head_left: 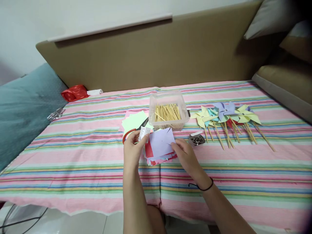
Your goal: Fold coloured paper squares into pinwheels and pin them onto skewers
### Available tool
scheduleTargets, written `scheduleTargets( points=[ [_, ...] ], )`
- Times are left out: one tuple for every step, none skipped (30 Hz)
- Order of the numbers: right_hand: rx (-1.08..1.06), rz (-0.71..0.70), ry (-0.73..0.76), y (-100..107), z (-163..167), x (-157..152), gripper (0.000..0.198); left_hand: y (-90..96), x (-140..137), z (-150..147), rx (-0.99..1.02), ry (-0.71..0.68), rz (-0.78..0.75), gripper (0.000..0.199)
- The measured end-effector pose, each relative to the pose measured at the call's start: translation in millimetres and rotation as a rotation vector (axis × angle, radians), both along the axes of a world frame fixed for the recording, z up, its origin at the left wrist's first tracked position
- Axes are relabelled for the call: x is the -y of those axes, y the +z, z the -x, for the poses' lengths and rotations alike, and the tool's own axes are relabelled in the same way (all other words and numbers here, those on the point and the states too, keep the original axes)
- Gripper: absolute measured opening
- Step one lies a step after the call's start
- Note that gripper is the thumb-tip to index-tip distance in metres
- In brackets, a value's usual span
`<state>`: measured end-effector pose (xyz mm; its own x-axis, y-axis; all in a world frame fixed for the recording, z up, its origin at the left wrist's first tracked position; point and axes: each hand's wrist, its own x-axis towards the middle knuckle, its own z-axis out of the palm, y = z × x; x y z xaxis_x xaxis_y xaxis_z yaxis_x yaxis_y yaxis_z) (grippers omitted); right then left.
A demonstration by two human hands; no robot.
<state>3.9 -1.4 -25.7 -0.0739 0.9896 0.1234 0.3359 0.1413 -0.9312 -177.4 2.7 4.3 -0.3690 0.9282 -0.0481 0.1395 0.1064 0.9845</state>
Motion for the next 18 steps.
scheduleTargets(
  points=[
    [-0.047, 0.011, 0.003, 2.3, -4.3, 0.0, 0.033, -0.5, -0.3, 0.2, -0.018, -0.008, -0.001, 0.04],
    [-0.105, 0.023, -0.004, 4.3, -9.4, 0.0, 0.032, -1.2, -0.7, 0.1, -0.04, -0.02, 0.001, 0.04],
    [-0.17, 0.034, -0.022, 5.9, -15.3, 0.0, 0.031, -1.8, -1.3, -0.4, -0.064, -0.033, 0.005, 0.04],
    [-0.234, 0.037, -0.054, 6.7, -21.6, 0.0, 0.03, -2.1, -1.8, -1.1, -0.087, -0.047, 0.011, 0.04],
    [-0.294, 0.039, -0.098, 6.8, -28.2, -0.1, 0.03, -2.2, -2.2, -2.2, -0.107, -0.064, 0.016, 0.039],
    [-0.352, 0.034, -0.149, 6.3, -34.8, -0.4, 0.03, -2.0, -2.5, -3.5, -0.129, -0.081, 0.02, 0.038],
    [-0.418, 0.018, -0.199, 5.3, -41.0, -0.7, 0.031, -1.6, -2.5, -5.0, -0.155, -0.097, 0.022, 0.037],
    [-0.479, 0.001, -0.243, 4.1, -46.6, -1.2, 0.032, -1.0, -2.4, -6.6, -0.185, -0.114, 0.024, 0.036],
    [-0.531, -0.018, -0.279, 2.9, -51.5, -1.8, 0.032, -0.6, -2.2, -8.4, -0.219, -0.133, 0.027, 0.035],
    [-0.571, -0.037, -0.303, 2.1, -55.5, -2.4, 0.032, -0.5, -2.1, -10.1, -0.256, -0.155, 0.032, 0.034],
    [-0.603, -0.053, -0.32, 1.5, -58.7, -3.0, 0.032, -1.0, -2.0, -11.8, -0.29, -0.178, 0.037, 0.033],
    [-0.626, -0.064, -0.329, 1.4, -61.1, -3.5, 0.032, -2.1, -2.2, -13.2, -0.317, -0.204, 0.038, 0.032],
    [-0.642, -0.068, -0.331, 1.5, -62.9, -4.0, 0.032, -4.1, -2.7, -14.1, -0.336, -0.231, 0.036, 0.032],
    [-0.659, -0.064, -0.331, 1.9, -64.0, -4.3, 0.032, -6.7, -3.5, -14.6, -0.35, -0.256, 0.031, 0.031],
    [-0.675, -0.055, -0.329, 2.3, -64.7, -4.7, 0.031, -10.0, -4.4, -14.5, -0.36, -0.277, 0.024, 0.031],
    [-0.689, -0.041, -0.325, 2.7, -65.1, -4.9, 0.031, -13.5, -5.5, -14.0, -0.368, -0.292, 0.02, 0.031],
    [-0.705, -0.028, -0.32, 3.0, -65.3, -5.1, 0.03, -16.9, -6.6, -13.1, -0.374, -0.303, 0.019, 0.033],
    [-0.719, -0.021, -0.314, 3.2, -65.3, -5.2, 0.03, -19.7, -7.5, -12.2, -0.381, -0.312, 0.029, 0.035]
  ],
)
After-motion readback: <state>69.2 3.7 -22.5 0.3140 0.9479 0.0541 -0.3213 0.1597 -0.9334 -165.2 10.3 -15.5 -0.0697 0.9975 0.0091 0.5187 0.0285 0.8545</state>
